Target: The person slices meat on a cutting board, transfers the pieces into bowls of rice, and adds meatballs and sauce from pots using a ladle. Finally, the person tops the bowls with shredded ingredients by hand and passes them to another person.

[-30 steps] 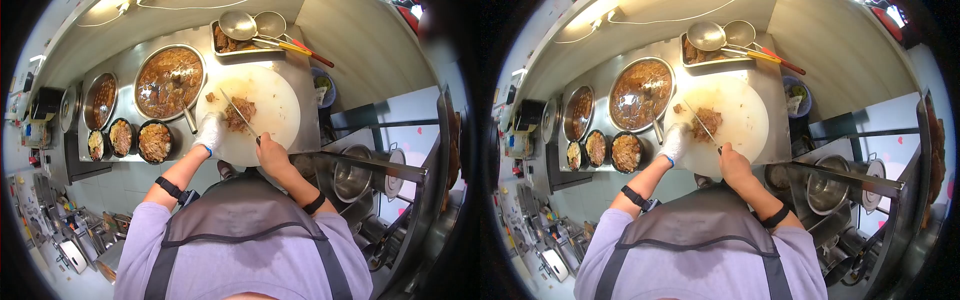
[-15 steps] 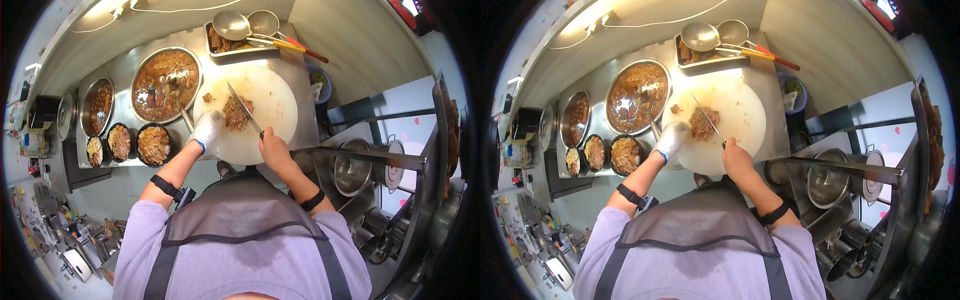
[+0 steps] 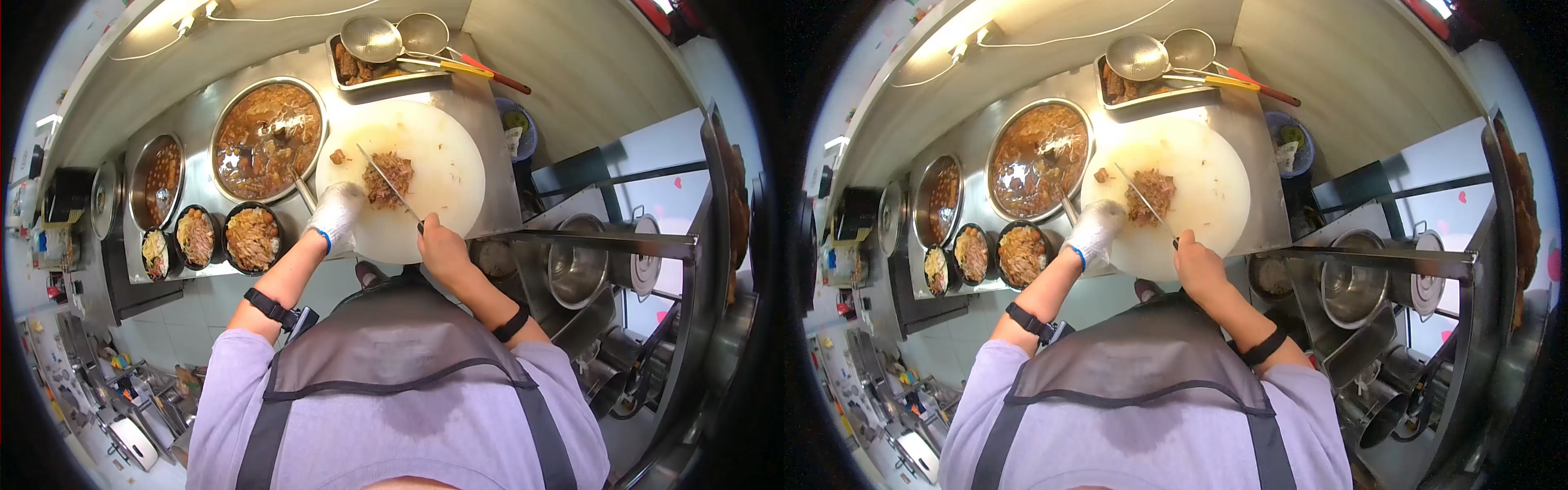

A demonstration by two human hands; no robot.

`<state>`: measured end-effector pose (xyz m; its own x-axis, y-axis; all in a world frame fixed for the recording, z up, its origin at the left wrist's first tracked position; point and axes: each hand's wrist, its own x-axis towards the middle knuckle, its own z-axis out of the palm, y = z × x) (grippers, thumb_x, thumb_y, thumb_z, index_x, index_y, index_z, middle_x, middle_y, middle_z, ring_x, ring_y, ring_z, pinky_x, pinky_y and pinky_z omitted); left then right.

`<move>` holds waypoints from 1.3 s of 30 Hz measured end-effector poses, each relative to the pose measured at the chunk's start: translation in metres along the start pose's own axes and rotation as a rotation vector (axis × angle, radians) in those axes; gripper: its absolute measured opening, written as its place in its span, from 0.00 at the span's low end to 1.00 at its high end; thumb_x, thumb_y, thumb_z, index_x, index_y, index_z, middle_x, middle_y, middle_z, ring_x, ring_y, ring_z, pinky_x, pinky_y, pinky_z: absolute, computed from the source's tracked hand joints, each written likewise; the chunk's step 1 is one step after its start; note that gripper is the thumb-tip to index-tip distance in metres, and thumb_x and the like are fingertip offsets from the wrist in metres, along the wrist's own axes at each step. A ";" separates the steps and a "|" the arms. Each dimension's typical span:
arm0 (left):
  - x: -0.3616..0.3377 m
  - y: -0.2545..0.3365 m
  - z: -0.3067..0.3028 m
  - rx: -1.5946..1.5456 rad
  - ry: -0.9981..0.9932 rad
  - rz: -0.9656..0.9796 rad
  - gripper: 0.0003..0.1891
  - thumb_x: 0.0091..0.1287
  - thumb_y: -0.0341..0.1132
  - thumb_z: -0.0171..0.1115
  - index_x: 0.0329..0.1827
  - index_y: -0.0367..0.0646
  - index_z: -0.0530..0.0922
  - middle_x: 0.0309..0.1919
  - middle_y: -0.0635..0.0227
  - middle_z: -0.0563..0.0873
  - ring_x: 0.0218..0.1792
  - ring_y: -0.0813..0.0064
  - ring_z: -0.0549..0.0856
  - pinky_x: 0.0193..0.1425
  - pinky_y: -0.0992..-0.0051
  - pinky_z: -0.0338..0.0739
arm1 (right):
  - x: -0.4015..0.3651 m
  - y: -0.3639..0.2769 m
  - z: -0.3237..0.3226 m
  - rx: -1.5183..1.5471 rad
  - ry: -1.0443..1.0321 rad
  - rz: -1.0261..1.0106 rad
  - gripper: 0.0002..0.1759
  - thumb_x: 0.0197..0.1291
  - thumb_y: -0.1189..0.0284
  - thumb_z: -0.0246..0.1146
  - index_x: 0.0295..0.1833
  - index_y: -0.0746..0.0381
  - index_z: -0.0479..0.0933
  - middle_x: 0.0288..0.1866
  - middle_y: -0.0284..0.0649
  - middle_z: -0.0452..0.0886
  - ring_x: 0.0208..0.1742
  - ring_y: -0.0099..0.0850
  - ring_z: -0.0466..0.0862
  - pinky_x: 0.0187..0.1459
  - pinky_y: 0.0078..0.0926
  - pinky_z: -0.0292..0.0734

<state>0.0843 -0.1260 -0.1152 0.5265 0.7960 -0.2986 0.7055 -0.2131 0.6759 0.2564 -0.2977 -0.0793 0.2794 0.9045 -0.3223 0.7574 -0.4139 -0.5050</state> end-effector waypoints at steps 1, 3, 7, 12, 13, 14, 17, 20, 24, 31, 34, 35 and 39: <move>0.003 -0.002 0.001 -0.024 -0.012 -0.022 0.12 0.65 0.33 0.60 0.44 0.34 0.86 0.30 0.54 0.89 0.33 0.68 0.89 0.42 0.69 0.82 | 0.001 0.002 0.001 -0.002 0.012 0.002 0.13 0.67 0.69 0.59 0.44 0.67 0.66 0.30 0.58 0.83 0.34 0.59 0.85 0.38 0.54 0.81; 0.003 0.001 -0.001 -0.047 -0.023 -0.043 0.12 0.66 0.33 0.60 0.44 0.35 0.86 0.30 0.55 0.89 0.32 0.69 0.89 0.42 0.69 0.82 | -0.004 -0.007 -0.008 0.009 0.011 0.007 0.13 0.67 0.69 0.59 0.44 0.67 0.66 0.30 0.58 0.84 0.34 0.58 0.86 0.38 0.54 0.81; -0.001 0.010 -0.007 -0.064 -0.048 -0.114 0.12 0.65 0.34 0.59 0.43 0.36 0.86 0.33 0.51 0.88 0.37 0.61 0.89 0.47 0.66 0.82 | -0.017 -0.014 -0.003 0.008 0.015 0.015 0.13 0.67 0.69 0.59 0.44 0.67 0.65 0.30 0.58 0.84 0.34 0.59 0.86 0.37 0.54 0.81; -0.004 0.012 -0.008 -0.064 -0.059 -0.110 0.11 0.64 0.32 0.59 0.41 0.34 0.85 0.27 0.58 0.88 0.29 0.69 0.88 0.39 0.70 0.82 | -0.016 -0.015 -0.001 0.028 -0.005 -0.007 0.13 0.66 0.70 0.60 0.44 0.67 0.65 0.30 0.58 0.84 0.35 0.58 0.86 0.38 0.54 0.82; -0.003 0.012 -0.009 -0.050 -0.063 -0.086 0.11 0.64 0.32 0.58 0.41 0.33 0.85 0.27 0.57 0.88 0.28 0.69 0.88 0.39 0.70 0.82 | -0.015 -0.016 -0.001 0.030 0.001 -0.006 0.13 0.66 0.70 0.60 0.44 0.67 0.65 0.30 0.58 0.84 0.35 0.58 0.86 0.38 0.54 0.82; -0.006 0.012 -0.006 -0.038 -0.074 -0.066 0.12 0.64 0.32 0.58 0.41 0.33 0.85 0.27 0.57 0.88 0.28 0.68 0.88 0.38 0.70 0.82 | -0.018 -0.017 0.001 0.035 -0.001 -0.014 0.13 0.66 0.70 0.60 0.44 0.66 0.65 0.30 0.58 0.84 0.35 0.58 0.86 0.38 0.54 0.82; -0.003 0.008 -0.003 -0.032 -0.152 -0.107 0.13 0.64 0.34 0.59 0.44 0.36 0.86 0.36 0.44 0.88 0.41 0.52 0.89 0.50 0.62 0.81 | -0.024 -0.016 0.010 0.039 -0.013 0.012 0.13 0.67 0.69 0.60 0.44 0.67 0.65 0.30 0.58 0.84 0.35 0.59 0.86 0.38 0.55 0.81; -0.003 0.015 0.002 -0.125 -0.115 -0.181 0.13 0.64 0.34 0.59 0.43 0.36 0.87 0.35 0.43 0.88 0.41 0.51 0.89 0.50 0.62 0.81 | -0.029 -0.015 0.005 0.087 0.033 0.049 0.14 0.67 0.69 0.60 0.45 0.67 0.66 0.29 0.59 0.83 0.35 0.61 0.85 0.38 0.56 0.79; 0.000 0.024 0.001 -0.005 -0.142 -0.038 0.13 0.64 0.35 0.59 0.40 0.36 0.87 0.35 0.43 0.87 0.41 0.51 0.89 0.50 0.63 0.81 | -0.029 -0.006 -0.009 0.156 0.241 0.103 0.15 0.67 0.68 0.61 0.45 0.68 0.66 0.28 0.61 0.81 0.34 0.63 0.83 0.38 0.58 0.77; 0.007 0.055 -0.019 0.265 -0.105 0.170 0.17 0.66 0.41 0.62 0.44 0.34 0.86 0.38 0.49 0.89 0.44 0.53 0.88 0.50 0.64 0.80 | -0.018 0.017 -0.002 0.113 0.164 0.187 0.15 0.66 0.70 0.61 0.47 0.68 0.66 0.33 0.66 0.81 0.38 0.65 0.82 0.41 0.58 0.77; 0.011 0.064 -0.011 0.404 0.109 0.456 0.25 0.65 0.49 0.64 0.57 0.37 0.81 0.54 0.46 0.83 0.57 0.47 0.82 0.61 0.59 0.75 | -0.033 0.042 0.010 0.198 0.457 0.044 0.13 0.69 0.69 0.61 0.46 0.64 0.65 0.27 0.55 0.81 0.26 0.54 0.83 0.28 0.49 0.77; 0.015 0.061 -0.005 0.497 0.269 0.687 0.31 0.65 0.52 0.64 0.65 0.38 0.77 0.63 0.45 0.79 0.65 0.45 0.77 0.67 0.55 0.71 | -0.039 0.046 0.007 0.641 0.337 0.279 0.13 0.71 0.67 0.60 0.45 0.61 0.64 0.25 0.46 0.77 0.20 0.42 0.78 0.22 0.41 0.72; 0.032 0.046 0.013 0.666 0.047 0.758 0.40 0.64 0.54 0.64 0.74 0.41 0.67 0.73 0.45 0.67 0.73 0.41 0.65 0.76 0.48 0.58 | -0.066 0.069 0.021 1.330 0.252 0.603 0.14 0.75 0.63 0.59 0.44 0.57 0.62 0.22 0.31 0.65 0.15 0.20 0.66 0.14 0.25 0.61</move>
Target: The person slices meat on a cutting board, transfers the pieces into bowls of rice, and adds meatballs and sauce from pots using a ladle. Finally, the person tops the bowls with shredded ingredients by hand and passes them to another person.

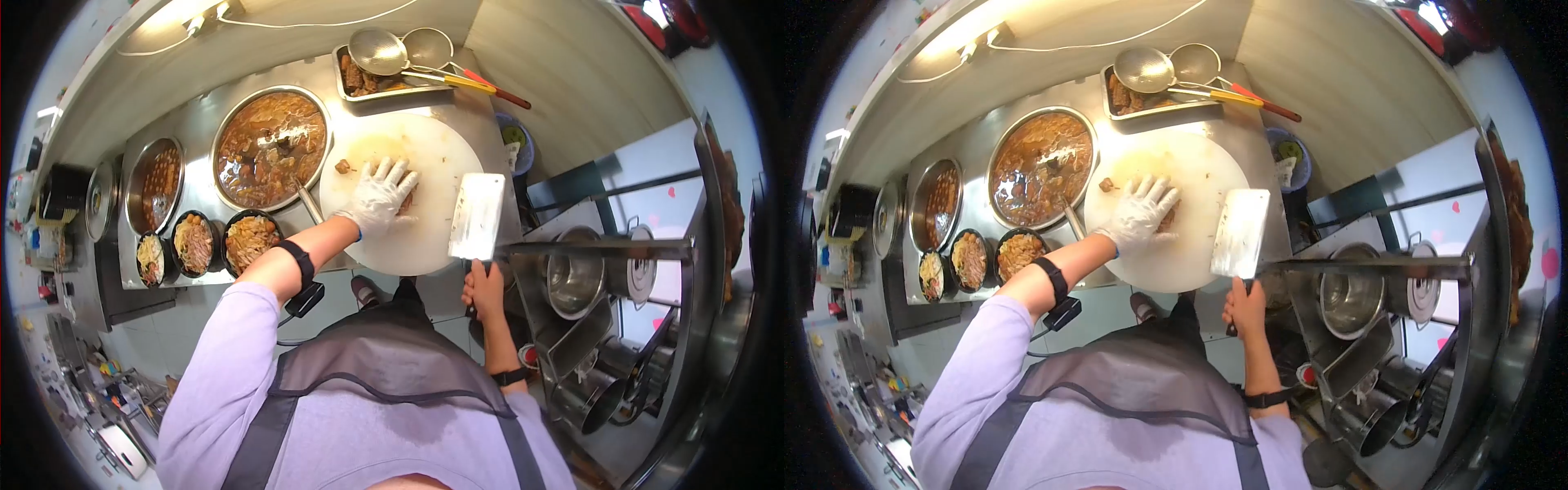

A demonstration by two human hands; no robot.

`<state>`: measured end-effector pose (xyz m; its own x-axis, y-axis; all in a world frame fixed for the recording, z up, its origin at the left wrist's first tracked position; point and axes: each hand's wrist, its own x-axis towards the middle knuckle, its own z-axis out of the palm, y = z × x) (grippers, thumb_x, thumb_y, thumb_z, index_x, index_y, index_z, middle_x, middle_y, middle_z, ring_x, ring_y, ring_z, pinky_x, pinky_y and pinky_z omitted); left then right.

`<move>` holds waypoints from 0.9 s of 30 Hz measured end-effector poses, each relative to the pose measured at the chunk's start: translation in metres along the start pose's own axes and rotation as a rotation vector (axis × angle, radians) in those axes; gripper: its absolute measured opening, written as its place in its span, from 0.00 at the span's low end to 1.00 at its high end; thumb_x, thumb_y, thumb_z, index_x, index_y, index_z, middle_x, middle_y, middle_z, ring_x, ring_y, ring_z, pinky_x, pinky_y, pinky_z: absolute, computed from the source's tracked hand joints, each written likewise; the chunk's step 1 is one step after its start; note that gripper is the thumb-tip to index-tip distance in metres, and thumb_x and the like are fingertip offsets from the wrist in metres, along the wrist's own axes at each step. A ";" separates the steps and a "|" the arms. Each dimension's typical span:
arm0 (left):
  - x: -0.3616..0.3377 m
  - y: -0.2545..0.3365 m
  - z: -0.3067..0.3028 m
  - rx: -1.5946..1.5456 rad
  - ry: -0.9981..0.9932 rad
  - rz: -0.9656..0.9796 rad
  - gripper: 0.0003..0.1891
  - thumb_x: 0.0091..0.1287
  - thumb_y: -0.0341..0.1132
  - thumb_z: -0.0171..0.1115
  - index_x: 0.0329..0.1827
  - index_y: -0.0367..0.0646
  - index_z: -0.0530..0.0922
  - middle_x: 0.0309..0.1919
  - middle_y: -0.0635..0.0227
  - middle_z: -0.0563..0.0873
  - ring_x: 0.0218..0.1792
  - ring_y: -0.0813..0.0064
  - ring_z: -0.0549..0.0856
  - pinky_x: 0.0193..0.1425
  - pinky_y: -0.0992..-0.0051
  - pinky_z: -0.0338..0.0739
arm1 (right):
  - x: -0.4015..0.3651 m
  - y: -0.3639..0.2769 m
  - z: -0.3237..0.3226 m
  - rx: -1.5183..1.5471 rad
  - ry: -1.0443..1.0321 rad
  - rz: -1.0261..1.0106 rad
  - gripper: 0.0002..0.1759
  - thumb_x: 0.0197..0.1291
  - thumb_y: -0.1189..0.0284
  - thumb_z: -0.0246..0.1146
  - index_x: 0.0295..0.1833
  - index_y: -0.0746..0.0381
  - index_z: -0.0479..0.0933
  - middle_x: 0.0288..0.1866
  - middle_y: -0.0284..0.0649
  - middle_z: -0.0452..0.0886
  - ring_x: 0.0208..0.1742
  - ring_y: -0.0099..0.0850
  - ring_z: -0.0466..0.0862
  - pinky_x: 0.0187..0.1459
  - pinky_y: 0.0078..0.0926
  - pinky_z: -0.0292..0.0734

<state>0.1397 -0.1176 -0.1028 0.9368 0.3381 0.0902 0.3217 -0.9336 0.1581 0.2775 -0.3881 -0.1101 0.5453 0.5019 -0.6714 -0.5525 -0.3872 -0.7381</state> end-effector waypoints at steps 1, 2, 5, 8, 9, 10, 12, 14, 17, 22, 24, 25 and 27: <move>0.000 0.001 0.004 -0.023 -0.002 -0.028 0.40 0.63 0.56 0.64 0.74 0.41 0.67 0.72 0.46 0.68 0.73 0.41 0.65 0.76 0.47 0.56 | 0.000 0.009 -0.002 -0.017 -0.012 0.003 0.14 0.75 0.63 0.59 0.44 0.57 0.62 0.22 0.31 0.65 0.15 0.20 0.66 0.14 0.25 0.61; 0.001 0.003 0.008 -0.046 -0.006 -0.054 0.41 0.63 0.57 0.64 0.74 0.41 0.67 0.71 0.46 0.69 0.73 0.42 0.65 0.77 0.47 0.54 | -0.001 0.018 0.002 0.024 0.016 0.024 0.14 0.75 0.62 0.58 0.44 0.57 0.62 0.23 0.31 0.66 0.14 0.20 0.65 0.13 0.23 0.61; 0.002 0.012 0.016 -0.115 0.064 -0.156 0.42 0.62 0.60 0.64 0.73 0.39 0.68 0.71 0.44 0.69 0.73 0.40 0.64 0.78 0.49 0.53 | 0.001 0.034 0.033 0.045 -0.010 0.062 0.13 0.75 0.62 0.58 0.44 0.56 0.62 0.23 0.32 0.66 0.14 0.20 0.65 0.12 0.22 0.61; 0.008 0.012 0.020 -0.205 0.098 -0.218 0.42 0.63 0.58 0.64 0.72 0.36 0.68 0.72 0.42 0.68 0.74 0.38 0.62 0.79 0.50 0.53 | 0.000 0.038 0.083 -0.052 -0.056 0.084 0.13 0.76 0.63 0.57 0.45 0.57 0.61 0.23 0.33 0.67 0.14 0.21 0.66 0.12 0.23 0.62; 0.009 0.013 0.021 -0.233 0.134 -0.258 0.40 0.64 0.56 0.63 0.72 0.36 0.68 0.72 0.41 0.68 0.74 0.38 0.62 0.79 0.51 0.53 | 0.000 0.038 0.098 -0.138 -0.053 0.103 0.13 0.76 0.64 0.57 0.45 0.58 0.61 0.23 0.33 0.67 0.14 0.21 0.67 0.12 0.24 0.62; 0.009 0.015 0.023 -0.262 0.169 -0.301 0.39 0.65 0.55 0.63 0.72 0.36 0.68 0.71 0.41 0.68 0.74 0.38 0.62 0.79 0.51 0.53 | 0.000 0.041 0.109 -0.145 -0.062 0.102 0.13 0.76 0.64 0.57 0.45 0.58 0.61 0.23 0.33 0.67 0.14 0.21 0.67 0.12 0.24 0.62; 0.013 0.014 0.022 -0.296 0.236 -0.361 0.35 0.66 0.50 0.62 0.72 0.37 0.68 0.70 0.39 0.68 0.73 0.39 0.64 0.79 0.51 0.54 | 0.000 0.041 0.125 -0.128 -0.118 0.065 0.13 0.76 0.65 0.56 0.45 0.59 0.60 0.23 0.34 0.66 0.14 0.21 0.67 0.12 0.24 0.62; 0.012 0.016 0.013 -0.421 0.247 -0.412 0.33 0.66 0.46 0.62 0.72 0.39 0.69 0.70 0.39 0.68 0.72 0.40 0.65 0.78 0.51 0.55 | 0.002 0.035 0.129 -0.091 -0.165 0.084 0.13 0.76 0.65 0.56 0.44 0.59 0.60 0.23 0.34 0.66 0.14 0.21 0.66 0.12 0.24 0.62; 0.006 0.013 0.016 -0.530 0.363 -0.437 0.31 0.65 0.43 0.61 0.71 0.40 0.71 0.69 0.38 0.68 0.71 0.38 0.65 0.77 0.49 0.57 | 0.008 0.021 0.124 -0.076 -0.320 0.077 0.13 0.76 0.65 0.56 0.43 0.58 0.59 0.23 0.33 0.66 0.14 0.21 0.65 0.12 0.24 0.62; -0.014 0.009 -0.046 -0.393 0.580 -0.560 0.27 0.67 0.42 0.61 0.69 0.43 0.74 0.67 0.36 0.69 0.70 0.34 0.66 0.76 0.46 0.58 | 0.003 -0.016 0.129 -0.280 -0.376 0.122 0.11 0.76 0.67 0.56 0.49 0.54 0.58 0.20 0.31 0.65 0.14 0.22 0.67 0.12 0.26 0.63; -0.040 -0.011 -0.060 -0.286 0.748 -0.616 0.26 0.69 0.43 0.60 0.68 0.45 0.76 0.67 0.37 0.69 0.68 0.34 0.68 0.76 0.47 0.59 | -0.001 -0.035 0.149 -0.378 -0.588 -0.009 0.10 0.76 0.67 0.56 0.48 0.56 0.60 0.20 0.29 0.64 0.14 0.21 0.66 0.12 0.25 0.62; -0.055 -0.022 -0.073 -0.223 0.832 -0.649 0.24 0.68 0.42 0.62 0.67 0.46 0.77 0.68 0.39 0.70 0.68 0.36 0.69 0.76 0.48 0.60 | -0.006 -0.044 0.167 -0.397 -0.670 -0.003 0.10 0.75 0.67 0.56 0.47 0.57 0.61 0.20 0.30 0.64 0.14 0.21 0.65 0.12 0.24 0.62; -0.096 -0.039 -0.100 -0.118 0.887 -0.740 0.24 0.68 0.39 0.64 0.66 0.45 0.78 0.68 0.41 0.70 0.68 0.38 0.70 0.76 0.50 0.61 | -0.024 -0.054 0.206 -0.429 -0.775 -0.006 0.10 0.75 0.68 0.56 0.46 0.57 0.61 0.20 0.30 0.64 0.14 0.21 0.65 0.12 0.24 0.62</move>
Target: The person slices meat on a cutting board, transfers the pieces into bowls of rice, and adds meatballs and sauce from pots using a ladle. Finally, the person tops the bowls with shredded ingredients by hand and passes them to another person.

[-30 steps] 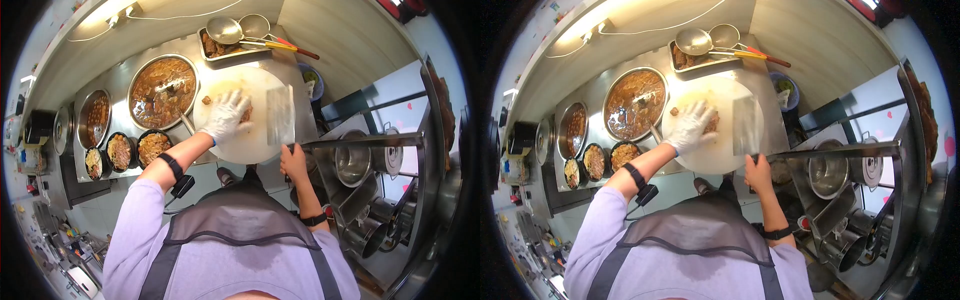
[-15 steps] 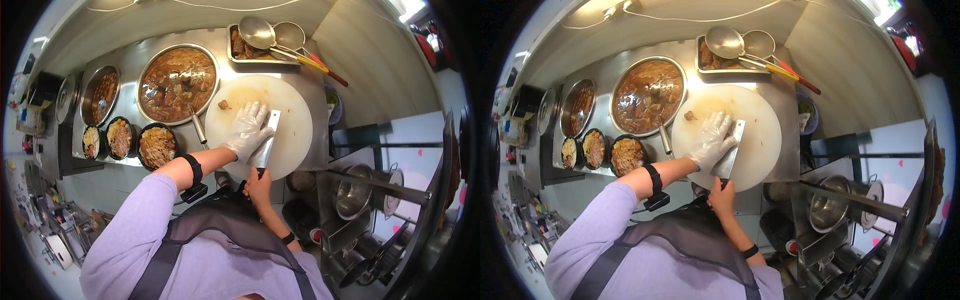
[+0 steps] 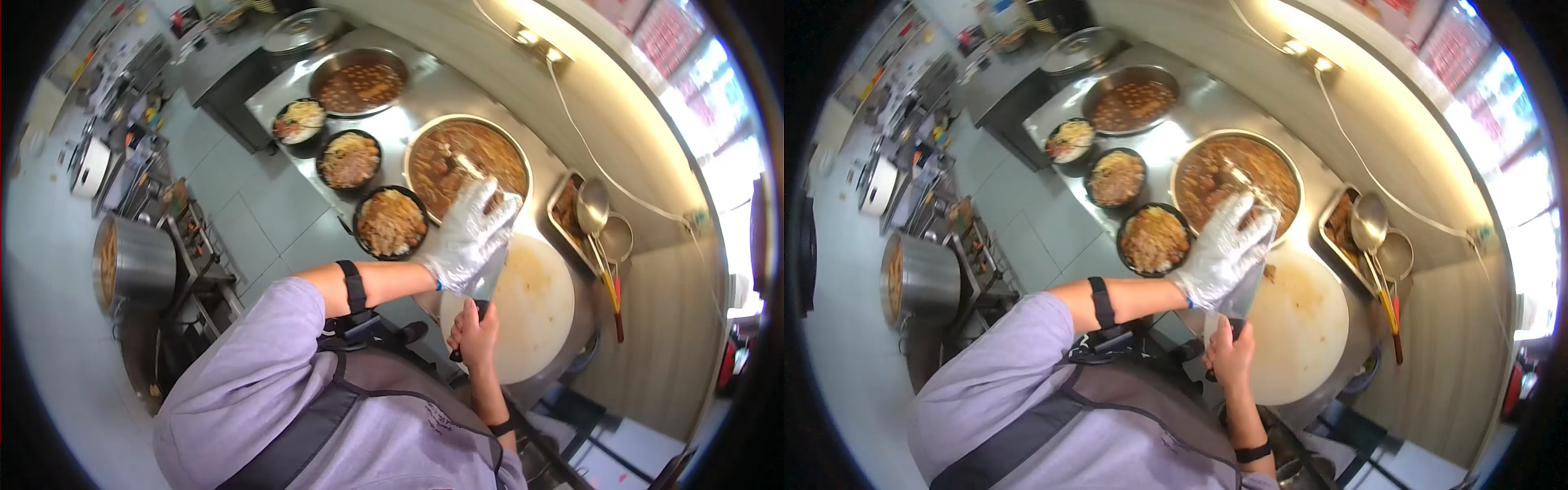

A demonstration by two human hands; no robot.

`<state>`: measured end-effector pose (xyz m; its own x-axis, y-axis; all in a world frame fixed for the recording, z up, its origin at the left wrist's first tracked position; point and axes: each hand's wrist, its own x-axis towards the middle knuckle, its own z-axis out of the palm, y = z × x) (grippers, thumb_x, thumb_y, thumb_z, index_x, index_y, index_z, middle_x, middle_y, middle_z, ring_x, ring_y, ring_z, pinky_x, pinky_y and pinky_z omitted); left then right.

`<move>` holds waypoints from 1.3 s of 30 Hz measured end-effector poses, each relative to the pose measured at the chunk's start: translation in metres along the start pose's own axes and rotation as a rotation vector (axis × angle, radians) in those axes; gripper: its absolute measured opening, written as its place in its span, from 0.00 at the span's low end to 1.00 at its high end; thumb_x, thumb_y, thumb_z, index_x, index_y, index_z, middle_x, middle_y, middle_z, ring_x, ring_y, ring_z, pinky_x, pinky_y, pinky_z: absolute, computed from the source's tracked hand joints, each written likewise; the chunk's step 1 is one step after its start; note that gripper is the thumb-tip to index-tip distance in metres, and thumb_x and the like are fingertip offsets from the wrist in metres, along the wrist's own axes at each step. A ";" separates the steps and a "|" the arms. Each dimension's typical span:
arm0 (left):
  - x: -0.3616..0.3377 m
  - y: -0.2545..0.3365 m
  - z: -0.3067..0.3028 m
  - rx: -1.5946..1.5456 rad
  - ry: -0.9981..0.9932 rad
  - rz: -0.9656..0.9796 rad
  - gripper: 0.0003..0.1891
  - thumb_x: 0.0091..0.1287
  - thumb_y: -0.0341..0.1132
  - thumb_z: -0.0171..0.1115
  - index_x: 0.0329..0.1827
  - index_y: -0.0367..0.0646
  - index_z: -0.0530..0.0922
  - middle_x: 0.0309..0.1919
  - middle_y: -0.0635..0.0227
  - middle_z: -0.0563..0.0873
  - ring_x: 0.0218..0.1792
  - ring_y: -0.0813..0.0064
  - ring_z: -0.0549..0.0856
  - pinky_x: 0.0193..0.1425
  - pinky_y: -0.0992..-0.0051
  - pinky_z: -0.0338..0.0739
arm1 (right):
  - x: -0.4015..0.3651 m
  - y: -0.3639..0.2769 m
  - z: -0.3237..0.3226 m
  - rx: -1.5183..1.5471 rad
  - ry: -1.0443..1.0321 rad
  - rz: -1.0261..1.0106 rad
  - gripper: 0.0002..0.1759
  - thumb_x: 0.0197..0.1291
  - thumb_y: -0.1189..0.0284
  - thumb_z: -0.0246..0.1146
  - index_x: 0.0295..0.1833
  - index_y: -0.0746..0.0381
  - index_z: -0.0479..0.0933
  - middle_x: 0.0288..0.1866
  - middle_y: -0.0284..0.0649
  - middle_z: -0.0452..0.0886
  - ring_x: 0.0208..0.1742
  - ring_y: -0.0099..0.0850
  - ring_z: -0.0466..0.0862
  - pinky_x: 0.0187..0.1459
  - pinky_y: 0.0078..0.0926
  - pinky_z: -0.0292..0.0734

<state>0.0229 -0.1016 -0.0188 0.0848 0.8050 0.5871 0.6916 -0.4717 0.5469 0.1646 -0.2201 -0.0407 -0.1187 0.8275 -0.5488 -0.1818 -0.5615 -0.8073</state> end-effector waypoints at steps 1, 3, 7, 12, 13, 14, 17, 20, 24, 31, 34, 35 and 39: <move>0.005 -0.010 -0.018 0.044 0.061 -0.013 0.23 0.67 0.37 0.65 0.66 0.45 0.78 0.68 0.43 0.70 0.68 0.40 0.70 0.76 0.52 0.61 | 0.008 -0.011 0.018 -0.059 -0.078 0.006 0.11 0.76 0.67 0.55 0.44 0.57 0.61 0.20 0.30 0.63 0.13 0.20 0.64 0.12 0.24 0.61; 0.011 -0.042 -0.045 -0.069 0.255 -0.122 0.22 0.64 0.35 0.67 0.62 0.45 0.80 0.56 0.51 0.80 0.57 0.47 0.76 0.65 0.54 0.71 | 0.022 -0.031 0.058 -0.127 -0.163 -0.005 0.12 0.76 0.66 0.55 0.42 0.57 0.60 0.20 0.30 0.63 0.13 0.20 0.64 0.12 0.24 0.61; 0.008 -0.126 -0.117 -0.112 0.259 -0.366 0.20 0.63 0.36 0.66 0.59 0.45 0.81 0.52 0.53 0.80 0.52 0.49 0.77 0.59 0.53 0.72 | 0.059 -0.048 0.152 -0.133 -0.477 0.116 0.10 0.75 0.68 0.56 0.44 0.60 0.62 0.24 0.33 0.67 0.17 0.20 0.66 0.16 0.24 0.63; 0.007 -0.232 -0.211 0.336 0.033 -0.373 0.20 0.70 0.39 0.58 0.64 0.44 0.78 0.63 0.54 0.79 0.62 0.55 0.78 0.67 0.61 0.74 | 0.112 -0.026 0.286 -0.016 -0.542 0.252 0.11 0.73 0.68 0.57 0.45 0.57 0.60 0.25 0.32 0.66 0.17 0.19 0.64 0.16 0.23 0.62; 0.011 -0.235 -0.235 0.705 -0.100 -0.277 0.22 0.69 0.39 0.59 0.65 0.47 0.78 0.67 0.50 0.77 0.66 0.49 0.76 0.70 0.59 0.72 | 0.123 -0.019 0.309 0.027 -0.548 0.268 0.11 0.73 0.68 0.57 0.44 0.56 0.60 0.25 0.32 0.65 0.17 0.19 0.63 0.16 0.23 0.61; 0.011 -0.261 -0.245 0.702 -0.106 -0.271 0.22 0.69 0.39 0.59 0.65 0.47 0.78 0.67 0.50 0.77 0.66 0.49 0.76 0.70 0.59 0.72 | 0.136 -0.010 0.330 0.089 -0.541 0.306 0.11 0.73 0.69 0.57 0.43 0.55 0.59 0.25 0.31 0.65 0.17 0.19 0.62 0.16 0.23 0.60; 0.014 -0.341 -0.256 0.689 -0.237 -0.178 0.21 0.66 0.37 0.60 0.63 0.47 0.78 0.63 0.53 0.77 0.61 0.50 0.77 0.64 0.58 0.75 | 0.164 0.006 0.376 0.168 -0.507 0.334 0.12 0.73 0.69 0.57 0.42 0.55 0.59 0.25 0.30 0.64 0.18 0.19 0.62 0.16 0.23 0.60; 0.009 -0.385 -0.254 0.559 -0.317 -0.256 0.20 0.69 0.40 0.57 0.63 0.49 0.80 0.69 0.52 0.76 0.69 0.46 0.74 0.72 0.58 0.70 | 0.181 0.017 0.396 0.201 -0.470 0.360 0.11 0.72 0.70 0.56 0.41 0.55 0.59 0.25 0.30 0.64 0.18 0.19 0.62 0.17 0.23 0.60; 0.008 -0.414 -0.246 0.551 -0.315 -0.156 0.19 0.69 0.39 0.56 0.61 0.48 0.81 0.64 0.52 0.79 0.65 0.47 0.76 0.70 0.57 0.71 | 0.178 0.015 0.399 0.173 -0.407 0.372 0.10 0.71 0.71 0.56 0.40 0.55 0.59 0.24 0.30 0.64 0.18 0.19 0.62 0.18 0.23 0.60; 0.012 -0.417 -0.251 0.554 -0.403 -0.131 0.20 0.72 0.39 0.49 0.62 0.45 0.80 0.62 0.53 0.79 0.66 0.52 0.75 0.73 0.58 0.66 | 0.142 -0.006 0.358 0.032 -0.310 0.416 0.09 0.71 0.71 0.56 0.44 0.58 0.61 0.26 0.32 0.65 0.18 0.19 0.63 0.17 0.22 0.61; 0.006 -0.410 -0.249 0.677 -0.364 0.019 0.21 0.71 0.41 0.52 0.62 0.43 0.78 0.61 0.55 0.78 0.63 0.54 0.76 0.72 0.56 0.66 | 0.116 -0.013 0.321 0.072 -0.222 0.361 0.09 0.72 0.71 0.56 0.44 0.59 0.62 0.26 0.32 0.65 0.18 0.19 0.63 0.17 0.22 0.61; -0.002 -0.424 -0.242 0.699 -0.276 0.147 0.21 0.69 0.43 0.57 0.59 0.41 0.78 0.58 0.58 0.79 0.61 0.56 0.76 0.69 0.54 0.67 | 0.106 -0.017 0.308 0.056 -0.200 0.325 0.09 0.73 0.70 0.56 0.44 0.59 0.62 0.26 0.32 0.65 0.18 0.19 0.63 0.17 0.22 0.61; -0.004 -0.409 -0.244 0.713 -0.413 0.017 0.31 0.74 0.48 0.48 0.75 0.40 0.65 0.71 0.49 0.70 0.72 0.48 0.67 0.78 0.50 0.55 | 0.057 -0.026 0.243 0.076 -0.037 0.178 0.09 0.74 0.68 0.57 0.43 0.58 0.63 0.24 0.31 0.65 0.17 0.18 0.63 0.16 0.22 0.61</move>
<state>-0.4352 0.0008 -0.0995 0.2603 0.9329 0.2491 0.9654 -0.2553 -0.0525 -0.0749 -0.1570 0.0021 -0.1914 0.7156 -0.6718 -0.2279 -0.6981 -0.6787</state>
